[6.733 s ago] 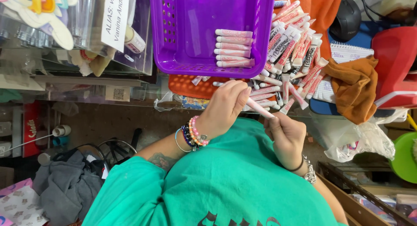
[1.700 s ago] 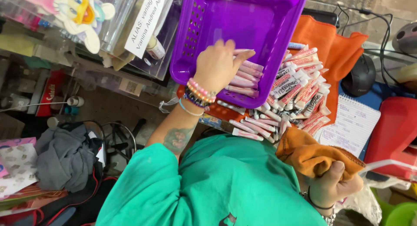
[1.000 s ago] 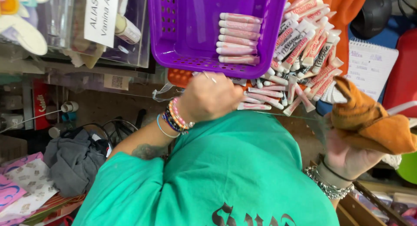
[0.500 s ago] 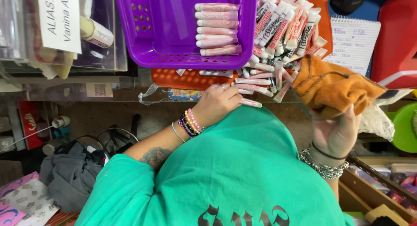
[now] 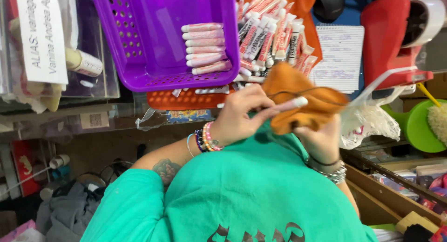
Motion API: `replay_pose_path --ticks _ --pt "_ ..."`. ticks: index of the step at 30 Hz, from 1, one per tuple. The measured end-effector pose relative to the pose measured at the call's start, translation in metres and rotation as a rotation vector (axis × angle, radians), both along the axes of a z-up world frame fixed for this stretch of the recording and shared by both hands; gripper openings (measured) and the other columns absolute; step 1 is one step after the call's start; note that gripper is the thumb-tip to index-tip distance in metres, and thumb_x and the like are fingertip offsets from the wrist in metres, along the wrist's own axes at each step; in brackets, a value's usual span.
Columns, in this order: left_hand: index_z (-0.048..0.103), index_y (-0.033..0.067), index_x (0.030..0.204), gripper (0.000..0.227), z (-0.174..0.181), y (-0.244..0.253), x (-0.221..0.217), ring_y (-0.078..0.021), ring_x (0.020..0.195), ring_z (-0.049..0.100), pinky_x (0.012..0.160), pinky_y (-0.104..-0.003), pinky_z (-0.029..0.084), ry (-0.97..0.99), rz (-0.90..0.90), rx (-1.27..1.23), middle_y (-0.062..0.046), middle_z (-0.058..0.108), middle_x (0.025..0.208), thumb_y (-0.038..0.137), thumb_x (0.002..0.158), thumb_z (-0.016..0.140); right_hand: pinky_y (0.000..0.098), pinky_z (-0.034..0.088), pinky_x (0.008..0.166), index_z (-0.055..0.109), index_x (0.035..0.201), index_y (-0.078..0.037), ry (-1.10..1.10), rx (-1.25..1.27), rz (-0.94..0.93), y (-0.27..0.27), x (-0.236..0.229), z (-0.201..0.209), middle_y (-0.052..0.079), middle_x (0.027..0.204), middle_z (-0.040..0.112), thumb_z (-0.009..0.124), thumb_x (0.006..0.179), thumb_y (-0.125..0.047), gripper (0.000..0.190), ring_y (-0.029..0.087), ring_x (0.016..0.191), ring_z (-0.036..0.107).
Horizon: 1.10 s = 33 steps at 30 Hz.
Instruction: The person wipes the surface of small white markers with an orange cloth and places them into a purple basket. The person handles markers one at a time, wiping each before stacking them in the basket.
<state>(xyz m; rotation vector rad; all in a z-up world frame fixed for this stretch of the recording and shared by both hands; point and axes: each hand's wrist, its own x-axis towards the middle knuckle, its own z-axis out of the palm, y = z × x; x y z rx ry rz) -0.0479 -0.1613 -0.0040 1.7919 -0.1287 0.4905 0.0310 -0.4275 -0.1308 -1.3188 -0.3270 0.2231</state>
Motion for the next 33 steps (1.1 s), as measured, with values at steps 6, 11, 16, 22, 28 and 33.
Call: replay_pose_path --ticks 6,11,16,22,28,33 --pt "0.064 0.0058 0.098 0.018 0.005 -0.007 0.01 -0.0375 0.087 0.065 0.074 -0.046 0.055 -0.025 -0.16 0.503 -0.012 0.061 0.099 0.003 0.08 0.062 0.0388 0.062 0.072 0.065 0.102 0.012 -0.106 -0.099 -0.1 0.038 -0.007 0.047 0.017 0.094 0.068 0.09 0.07 0.012 0.041 0.019 0.084 0.067" --pt "0.065 0.0063 0.112 0.012 0.045 -0.001 0.013 -0.0286 0.09 0.066 0.08 -0.035 0.057 -0.264 -0.083 0.528 -0.007 0.058 0.102 0.01 0.103 0.057 0.0384 0.055 0.071 0.067 0.096 0.012 -0.321 -0.25 -0.109 0.031 -0.004 0.063 0.017 0.088 0.064 0.085 0.084 0.001 0.024 0.02 0.084 0.063" --pt "0.063 0.0045 0.111 0.012 0.067 -0.011 0.03 -0.0342 0.089 0.067 0.078 -0.042 0.059 -0.252 -0.219 0.46 -0.011 0.061 0.099 0.012 0.103 0.062 0.044 0.052 0.071 0.065 0.086 0.007 -0.585 -0.402 -0.05 0.056 -0.018 0.097 0.021 0.077 0.061 0.084 0.078 0.001 0.021 0.035 0.069 0.057" --pt "0.063 0.0074 0.108 0.008 0.041 -0.025 0.036 -0.0264 0.084 0.064 0.073 -0.035 0.056 -0.293 -0.097 0.758 -0.005 0.056 0.093 0.011 0.101 0.063 0.0409 0.052 0.067 0.063 0.089 0.002 -0.533 -0.419 -0.064 0.051 -0.009 0.074 0.018 0.074 0.061 0.082 0.073 0.001 0.025 0.039 0.065 0.057" --pt "0.061 0.007 0.115 0.024 0.034 -0.027 0.034 -0.028 0.089 0.064 0.076 -0.038 0.056 -0.196 -0.12 0.71 -0.006 0.055 0.097 0.006 0.092 0.067 0.0434 0.056 0.073 0.067 0.101 0.004 -0.659 -0.561 -0.187 0.064 -0.014 0.091 0.019 0.084 0.066 0.08 0.078 0.003 0.026 0.044 0.078 0.066" --pt "0.066 0.008 0.112 0.015 0.045 -0.014 0.035 -0.0325 0.09 0.068 0.079 -0.041 0.058 -0.144 -0.123 0.354 -0.007 0.062 0.094 0.005 0.098 0.067 0.0371 0.058 0.073 0.075 0.106 -0.007 -0.522 -0.62 -0.219 0.068 -0.019 0.122 0.007 0.085 0.071 0.085 0.081 -0.007 0.026 0.031 0.082 0.072"
